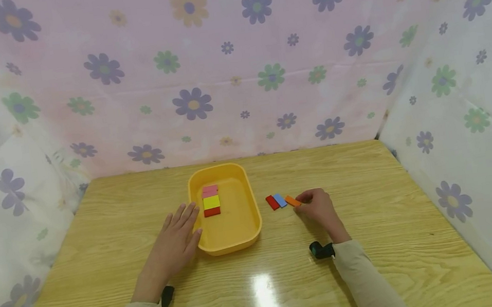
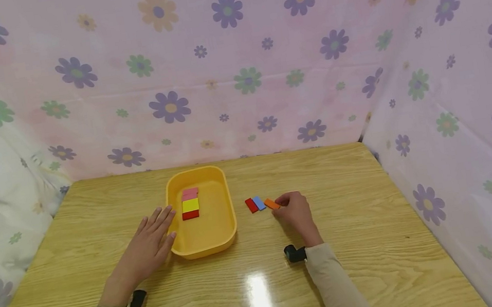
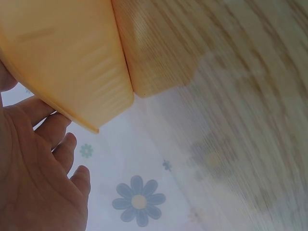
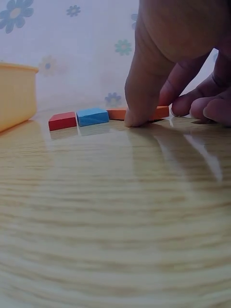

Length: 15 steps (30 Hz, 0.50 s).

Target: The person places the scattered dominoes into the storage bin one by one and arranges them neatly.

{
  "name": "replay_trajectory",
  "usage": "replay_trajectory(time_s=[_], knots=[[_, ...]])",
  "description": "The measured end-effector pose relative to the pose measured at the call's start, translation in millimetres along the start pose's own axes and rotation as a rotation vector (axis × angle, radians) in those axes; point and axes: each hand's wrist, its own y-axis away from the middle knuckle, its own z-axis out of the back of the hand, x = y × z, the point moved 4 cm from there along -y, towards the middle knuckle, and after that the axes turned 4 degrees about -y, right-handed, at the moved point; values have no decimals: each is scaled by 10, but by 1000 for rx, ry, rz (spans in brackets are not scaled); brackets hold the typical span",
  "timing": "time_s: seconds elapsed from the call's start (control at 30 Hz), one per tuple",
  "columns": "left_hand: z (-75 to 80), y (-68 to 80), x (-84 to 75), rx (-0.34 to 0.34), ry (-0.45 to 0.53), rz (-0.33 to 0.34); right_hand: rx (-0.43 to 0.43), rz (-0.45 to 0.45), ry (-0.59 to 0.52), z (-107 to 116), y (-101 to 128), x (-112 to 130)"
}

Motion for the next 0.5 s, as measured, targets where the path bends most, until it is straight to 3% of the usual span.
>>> replay_trajectory(time_s=[0.27, 0.5], knots=[[12, -6, -11, 1, -3, 4, -2, 22, -80, 39, -11, -46], [27, -8, -28, 1, -5, 1, -48, 114, -155, 105, -19, -14]])
